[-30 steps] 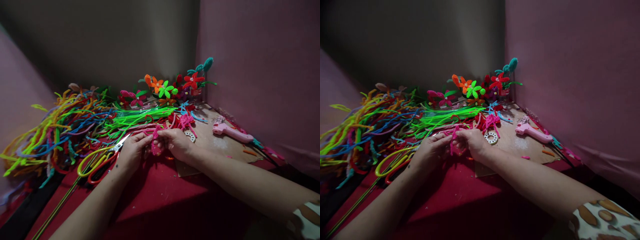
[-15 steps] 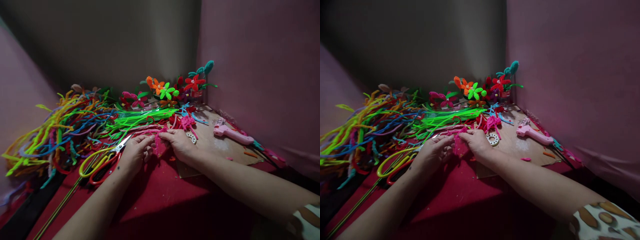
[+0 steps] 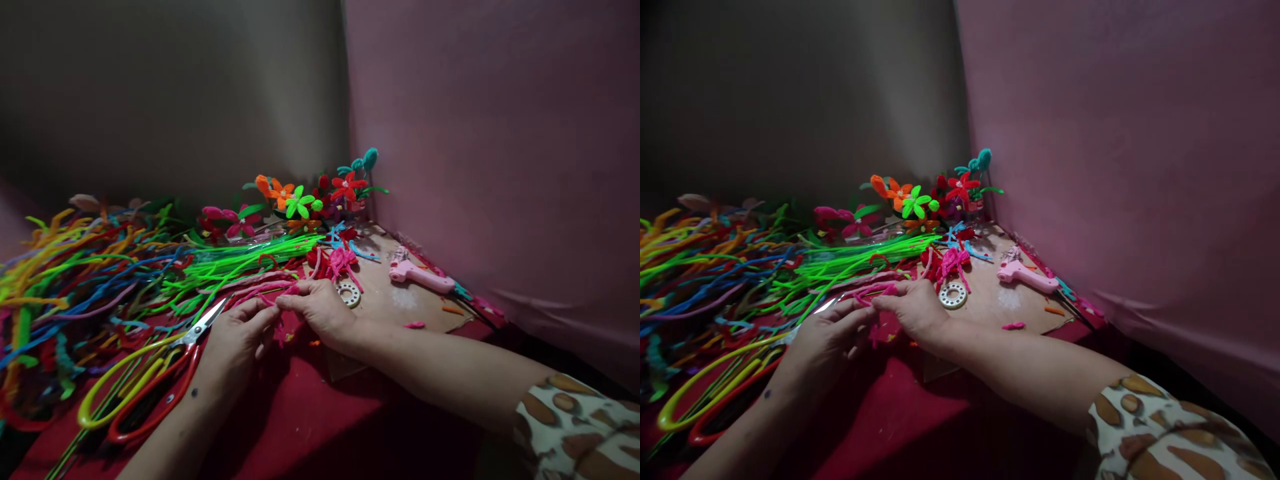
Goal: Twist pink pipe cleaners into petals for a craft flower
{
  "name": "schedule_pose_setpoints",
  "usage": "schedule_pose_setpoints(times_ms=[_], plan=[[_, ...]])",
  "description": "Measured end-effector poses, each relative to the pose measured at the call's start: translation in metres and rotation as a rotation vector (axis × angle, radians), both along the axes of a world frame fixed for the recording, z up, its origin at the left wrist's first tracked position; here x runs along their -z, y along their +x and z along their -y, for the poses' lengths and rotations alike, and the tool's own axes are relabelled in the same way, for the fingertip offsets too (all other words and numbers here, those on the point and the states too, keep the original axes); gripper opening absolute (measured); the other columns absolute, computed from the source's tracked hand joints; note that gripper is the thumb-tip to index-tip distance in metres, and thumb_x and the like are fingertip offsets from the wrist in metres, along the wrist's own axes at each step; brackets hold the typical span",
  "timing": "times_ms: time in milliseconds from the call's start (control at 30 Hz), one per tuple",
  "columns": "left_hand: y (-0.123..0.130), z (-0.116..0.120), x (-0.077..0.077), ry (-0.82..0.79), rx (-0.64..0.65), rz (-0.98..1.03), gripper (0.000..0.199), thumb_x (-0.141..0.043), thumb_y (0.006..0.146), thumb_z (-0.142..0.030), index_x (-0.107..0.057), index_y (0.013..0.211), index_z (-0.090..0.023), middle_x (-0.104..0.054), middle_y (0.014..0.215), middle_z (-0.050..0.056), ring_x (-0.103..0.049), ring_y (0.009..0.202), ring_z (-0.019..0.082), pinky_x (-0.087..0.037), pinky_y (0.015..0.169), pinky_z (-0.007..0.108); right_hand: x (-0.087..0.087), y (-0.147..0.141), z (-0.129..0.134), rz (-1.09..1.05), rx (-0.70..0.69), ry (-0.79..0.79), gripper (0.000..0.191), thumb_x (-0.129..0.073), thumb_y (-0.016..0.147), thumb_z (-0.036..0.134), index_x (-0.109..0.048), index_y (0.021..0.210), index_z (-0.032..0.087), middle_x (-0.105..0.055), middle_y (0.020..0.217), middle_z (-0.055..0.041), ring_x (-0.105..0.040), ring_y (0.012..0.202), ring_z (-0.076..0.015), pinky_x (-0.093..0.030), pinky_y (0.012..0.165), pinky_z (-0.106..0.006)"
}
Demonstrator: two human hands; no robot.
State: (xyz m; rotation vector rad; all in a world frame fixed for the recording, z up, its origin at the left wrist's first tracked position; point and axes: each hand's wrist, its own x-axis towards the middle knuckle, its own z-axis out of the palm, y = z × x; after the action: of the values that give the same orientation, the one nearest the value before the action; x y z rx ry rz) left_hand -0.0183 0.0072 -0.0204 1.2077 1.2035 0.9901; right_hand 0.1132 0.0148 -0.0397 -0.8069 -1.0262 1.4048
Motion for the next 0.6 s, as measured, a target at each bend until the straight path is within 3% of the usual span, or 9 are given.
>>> schedule_pose_setpoints(times_ms=[200,433,600], plan=[[0.0001,-0.0040,0.0040,-0.180,-0.013,0.239,0.024,-0.073,0.056,-0.021,-0.051,0.064,-0.017,-0.043,0.045,-0.008,-0.034,0.035,0.003,-0.025,0.035,0.015,0.0027,0.0005,-0.0036,-0.018,-0.005,-0.025,0.018,-0.071,0.058,0.027,-0.058,0.053,0.015,-0.050,0.049,0.0045,-0.040,0.046,-0.0066,-0.031,0.049,-0.023],[0.0006,-0.0045,0.0030,-0.083,-0.039,0.193,0.022,-0.071,0.056,-0.024,-0.051,0.058,-0.016,-0.036,0.036,-0.009,-0.026,0.030,0.002,-0.018,0.032,0.016,-0.0002,0.0025,-0.0026,0.105,0.010,0.119,0.026,-0.061,0.070,0.035,-0.058,0.054,0.014,-0.047,0.049,0.0048,-0.037,0.047,-0.0064,-0.027,0.049,-0.023],[0.0033,0.0007,-0.0005,-0.109,-0.021,0.181,0.019,-0.069,0.057,-0.022,-0.052,0.063,-0.016,-0.042,0.041,-0.008,-0.029,0.032,0.002,-0.021,0.034,0.016,-0.0003,0.0036,-0.0035,0.063,-0.014,0.090,0.028,-0.061,0.071,0.034,-0.059,0.051,0.014,-0.051,0.048,0.0025,-0.042,0.047,-0.0081,-0.032,0.052,-0.024]])
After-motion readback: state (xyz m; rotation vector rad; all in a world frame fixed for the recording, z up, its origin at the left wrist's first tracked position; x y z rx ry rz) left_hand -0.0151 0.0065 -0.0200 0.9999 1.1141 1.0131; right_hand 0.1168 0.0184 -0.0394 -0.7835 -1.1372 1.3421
